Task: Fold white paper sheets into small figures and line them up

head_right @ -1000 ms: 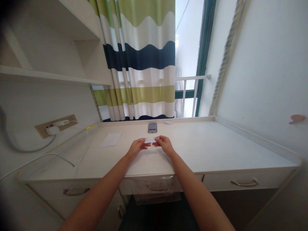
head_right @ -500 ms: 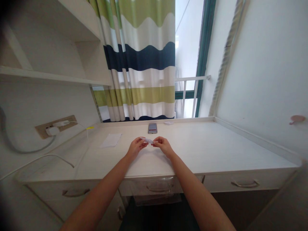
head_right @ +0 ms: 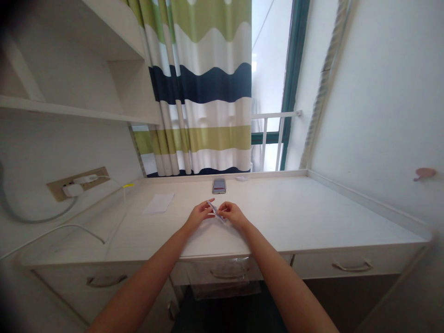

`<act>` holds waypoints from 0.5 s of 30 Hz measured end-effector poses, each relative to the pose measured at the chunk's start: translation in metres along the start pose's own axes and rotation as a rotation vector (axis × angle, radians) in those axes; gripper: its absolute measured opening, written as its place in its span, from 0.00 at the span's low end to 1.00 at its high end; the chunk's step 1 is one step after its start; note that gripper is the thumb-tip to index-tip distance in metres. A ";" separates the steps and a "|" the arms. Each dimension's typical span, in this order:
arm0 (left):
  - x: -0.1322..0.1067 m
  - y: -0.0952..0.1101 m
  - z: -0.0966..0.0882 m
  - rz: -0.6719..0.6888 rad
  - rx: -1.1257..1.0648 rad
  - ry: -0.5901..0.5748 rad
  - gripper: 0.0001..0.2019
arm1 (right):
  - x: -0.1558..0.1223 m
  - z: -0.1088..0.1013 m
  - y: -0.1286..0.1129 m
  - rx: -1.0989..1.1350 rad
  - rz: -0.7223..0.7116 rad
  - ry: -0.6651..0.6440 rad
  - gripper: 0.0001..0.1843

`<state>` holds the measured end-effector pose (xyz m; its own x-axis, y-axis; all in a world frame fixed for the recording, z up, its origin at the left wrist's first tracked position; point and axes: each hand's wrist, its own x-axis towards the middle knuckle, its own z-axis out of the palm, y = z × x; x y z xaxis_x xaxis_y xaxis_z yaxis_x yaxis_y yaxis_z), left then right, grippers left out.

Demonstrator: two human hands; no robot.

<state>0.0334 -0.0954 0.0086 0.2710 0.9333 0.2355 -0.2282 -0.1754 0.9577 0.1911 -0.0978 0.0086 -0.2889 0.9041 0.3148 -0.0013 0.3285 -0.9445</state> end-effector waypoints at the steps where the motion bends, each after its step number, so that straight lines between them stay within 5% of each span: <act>1: 0.000 -0.001 0.000 -0.003 0.005 0.010 0.25 | 0.000 0.000 0.001 0.000 -0.004 0.000 0.12; 15: -0.002 0.002 0.003 -0.034 0.014 -0.041 0.20 | -0.005 0.000 -0.004 -0.034 0.075 -0.050 0.14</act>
<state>0.0350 -0.0985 0.0106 0.3162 0.9253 0.2093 -0.2048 -0.1488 0.9674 0.1928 -0.1029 0.0105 -0.3341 0.9120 0.2379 0.0544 0.2707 -0.9611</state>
